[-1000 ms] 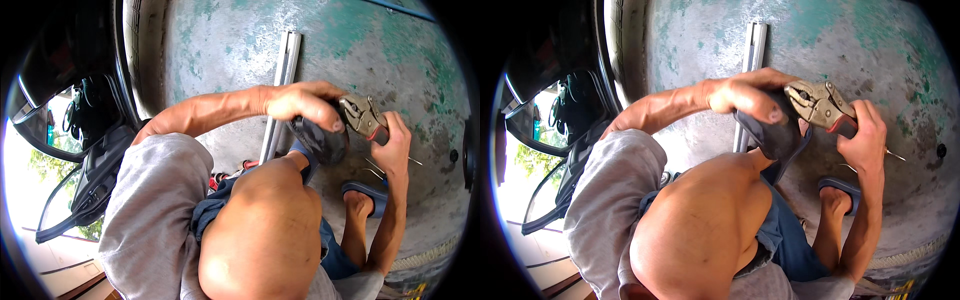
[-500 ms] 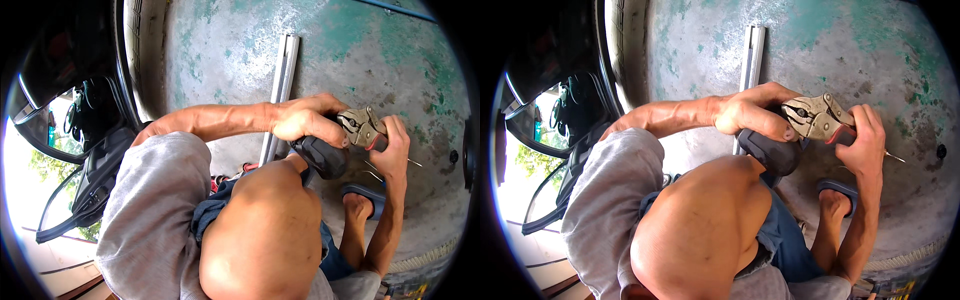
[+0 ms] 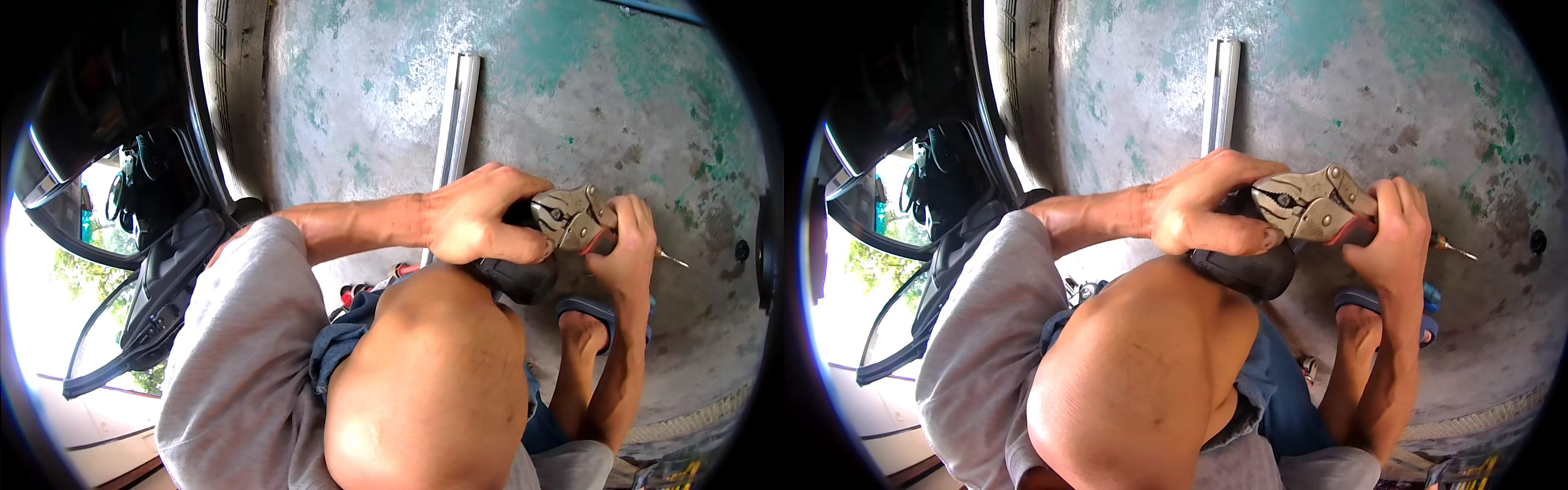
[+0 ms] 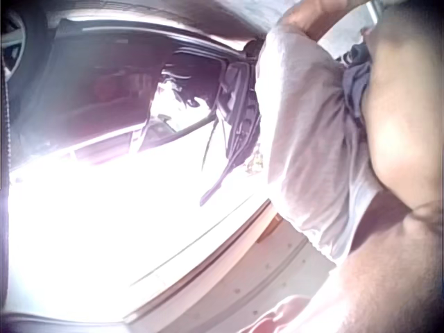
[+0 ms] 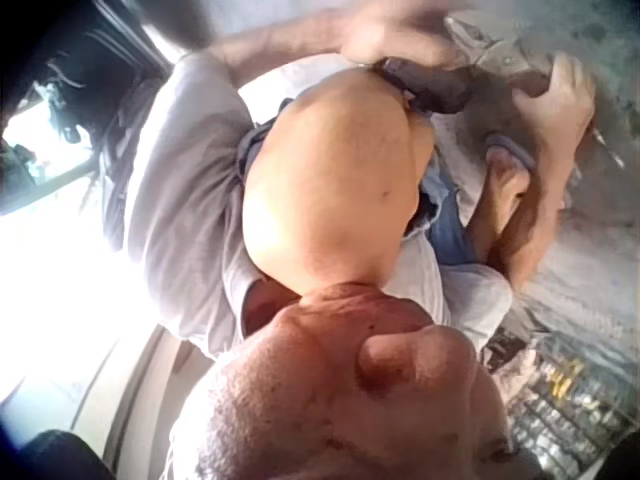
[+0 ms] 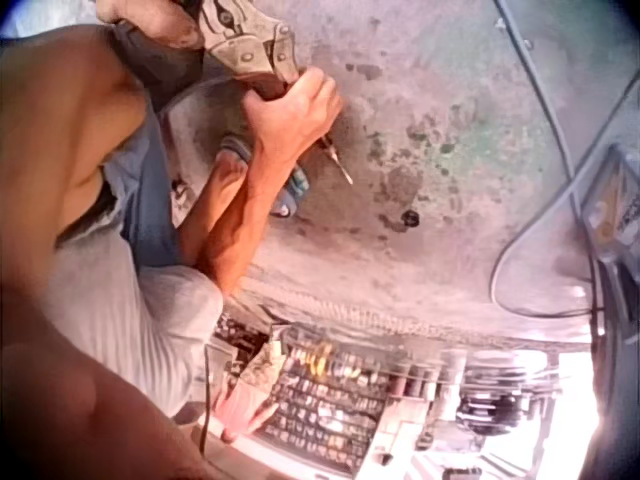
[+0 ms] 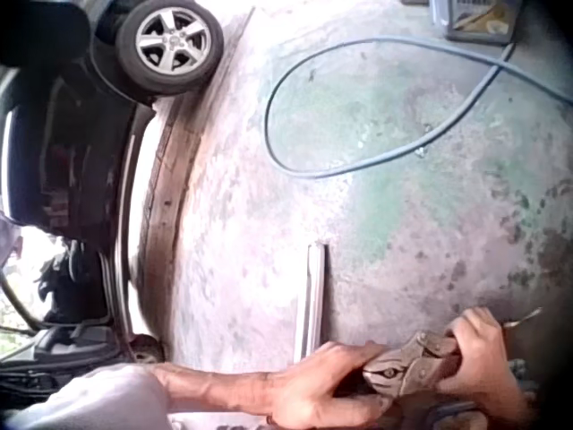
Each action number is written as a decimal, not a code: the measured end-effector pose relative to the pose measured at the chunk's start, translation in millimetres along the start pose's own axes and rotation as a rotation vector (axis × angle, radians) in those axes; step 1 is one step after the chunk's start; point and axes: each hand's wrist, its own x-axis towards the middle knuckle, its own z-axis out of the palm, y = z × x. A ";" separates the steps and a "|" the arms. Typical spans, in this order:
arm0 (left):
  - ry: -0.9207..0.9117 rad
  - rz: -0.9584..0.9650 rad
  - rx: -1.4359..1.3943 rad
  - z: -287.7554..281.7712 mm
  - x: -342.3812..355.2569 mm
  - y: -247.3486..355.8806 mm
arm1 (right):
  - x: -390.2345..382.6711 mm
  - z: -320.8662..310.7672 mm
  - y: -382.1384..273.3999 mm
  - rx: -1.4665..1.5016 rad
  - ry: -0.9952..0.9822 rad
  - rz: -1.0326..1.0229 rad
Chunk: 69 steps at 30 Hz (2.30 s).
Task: The person disassembles and repairs a car side mirror using pliers and screwdrivers while sitting on a garage floor.
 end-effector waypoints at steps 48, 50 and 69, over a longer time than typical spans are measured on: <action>-0.343 -0.135 -0.545 0.1 11.0 -33.6 | -24.3 -8.9 -14.9 -0.016 -0.143 0.081; -0.318 -0.027 -0.509 -1.0 13.1 -35.2 | -21.6 -11.9 -15.0 -0.022 -0.144 0.078; -0.983 0.007 -0.520 -15.2 102.4 -28.6 | 17.0 -33.0 10.1 0.041 0.110 -0.173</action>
